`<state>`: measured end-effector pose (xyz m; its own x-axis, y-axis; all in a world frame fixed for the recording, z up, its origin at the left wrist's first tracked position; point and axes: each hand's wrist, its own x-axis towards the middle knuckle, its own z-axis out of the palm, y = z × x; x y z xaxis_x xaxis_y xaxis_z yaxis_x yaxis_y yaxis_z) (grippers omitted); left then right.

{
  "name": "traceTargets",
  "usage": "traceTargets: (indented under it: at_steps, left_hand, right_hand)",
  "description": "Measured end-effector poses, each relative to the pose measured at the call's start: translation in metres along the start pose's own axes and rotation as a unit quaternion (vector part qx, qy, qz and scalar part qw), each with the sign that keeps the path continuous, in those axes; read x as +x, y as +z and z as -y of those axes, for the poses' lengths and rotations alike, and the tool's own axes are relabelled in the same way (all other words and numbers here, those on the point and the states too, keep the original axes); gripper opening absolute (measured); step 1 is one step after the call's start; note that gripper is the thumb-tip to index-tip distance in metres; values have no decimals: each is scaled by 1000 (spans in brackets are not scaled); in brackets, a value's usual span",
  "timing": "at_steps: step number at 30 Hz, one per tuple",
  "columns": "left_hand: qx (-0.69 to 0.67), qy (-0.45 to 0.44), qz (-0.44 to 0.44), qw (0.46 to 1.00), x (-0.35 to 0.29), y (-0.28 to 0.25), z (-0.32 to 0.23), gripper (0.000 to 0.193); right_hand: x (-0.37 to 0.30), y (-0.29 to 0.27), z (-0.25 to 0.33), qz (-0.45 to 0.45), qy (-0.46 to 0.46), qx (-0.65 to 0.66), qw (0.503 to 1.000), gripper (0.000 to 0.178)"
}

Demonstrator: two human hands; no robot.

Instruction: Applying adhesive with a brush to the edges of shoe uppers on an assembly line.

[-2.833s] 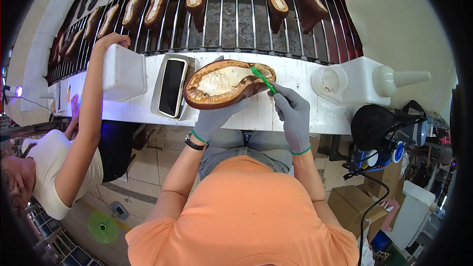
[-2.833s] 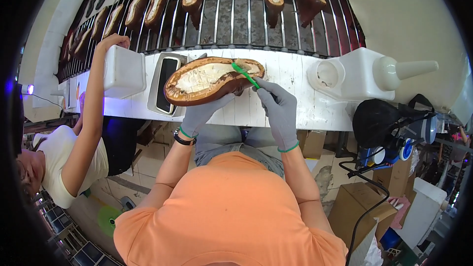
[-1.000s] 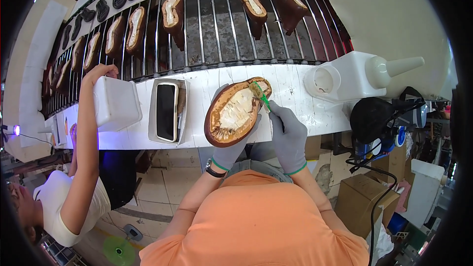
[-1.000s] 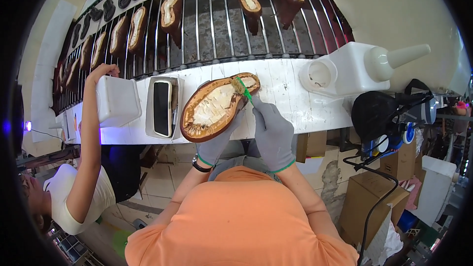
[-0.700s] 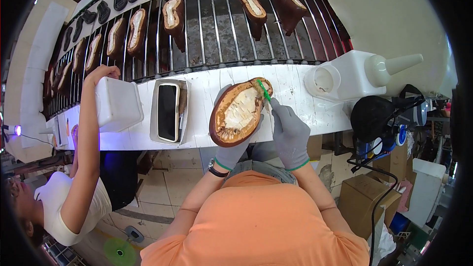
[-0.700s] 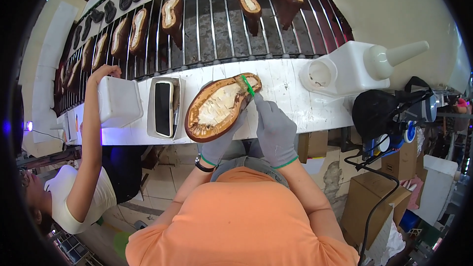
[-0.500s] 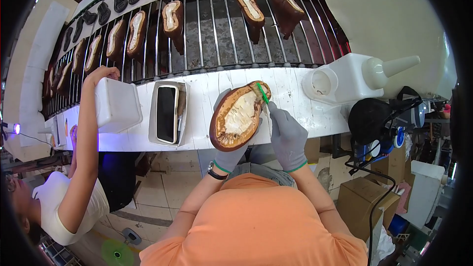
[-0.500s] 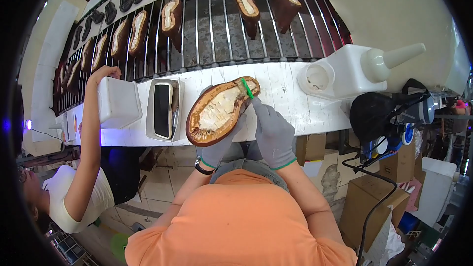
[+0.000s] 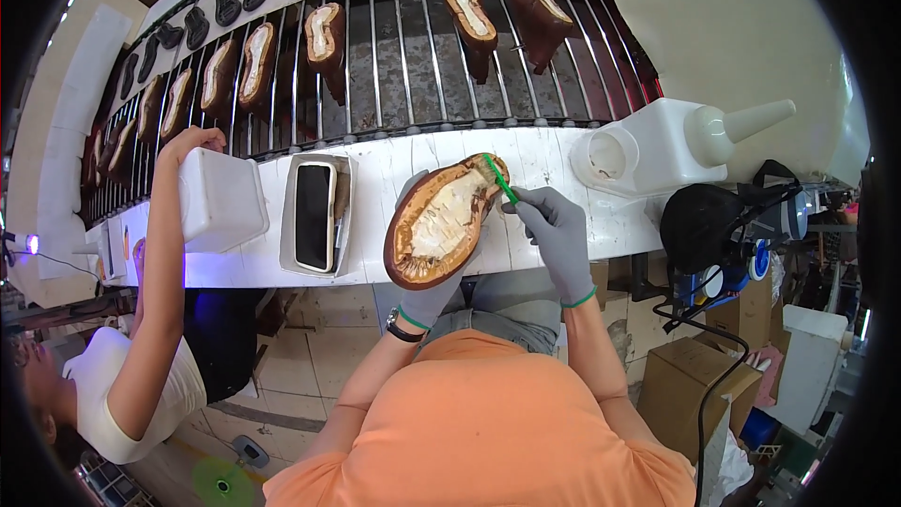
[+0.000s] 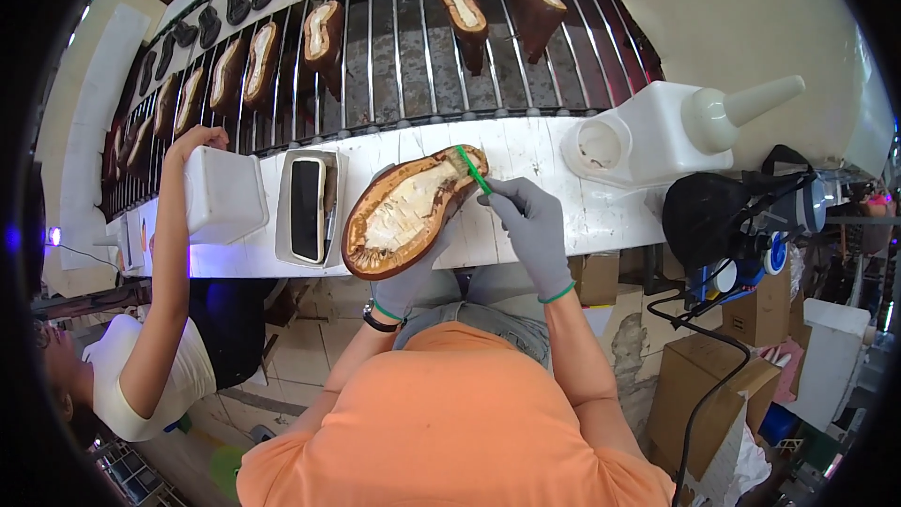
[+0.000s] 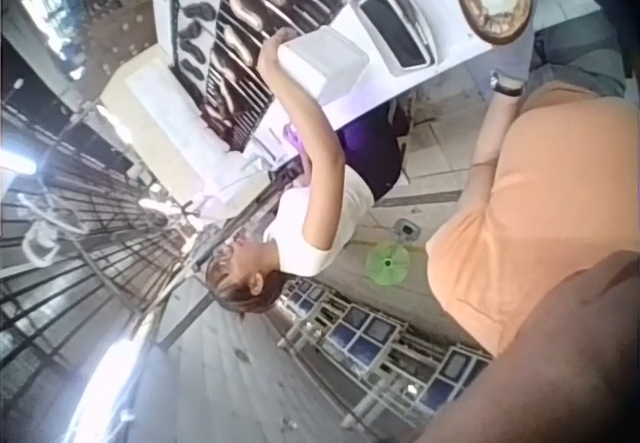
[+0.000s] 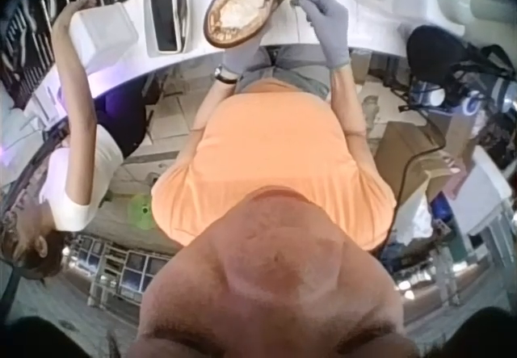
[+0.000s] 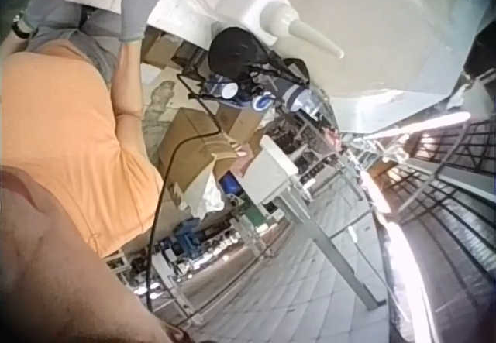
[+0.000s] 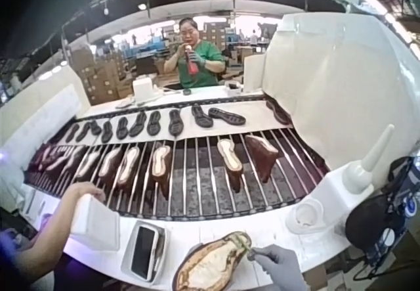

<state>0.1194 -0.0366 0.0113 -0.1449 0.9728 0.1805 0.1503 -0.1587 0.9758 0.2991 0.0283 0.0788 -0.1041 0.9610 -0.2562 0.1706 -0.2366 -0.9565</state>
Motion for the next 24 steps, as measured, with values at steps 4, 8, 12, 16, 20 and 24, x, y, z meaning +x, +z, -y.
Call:
traceTargets:
  at_steps: [4,8,12,16,20,24]
  left_hand:
    - [-14,-14,-12,1000,3,2,-4,58]
    - [-9,-5,-18,1000,3,1,-5,58]
    - [52,-11,-2,999,-1,-2,0,57]
    - [19,-36,1,999,-3,0,4,59]
    - [-51,-15,-22,998,-3,1,4,63]
    - [-46,-45,1,998,-4,2,7,61]
  right_hand:
    - [4,-3,-4,32,58,83,994,25]
    - [4,-1,-8,32,84,115,989,24]
    - [6,2,-13,14,80,58,995,21]
    - [12,4,-21,-31,23,-14,999,18]
    - [17,2,-28,-82,-54,-106,989,18]
    - [16,4,-35,-128,-73,-150,978,14]
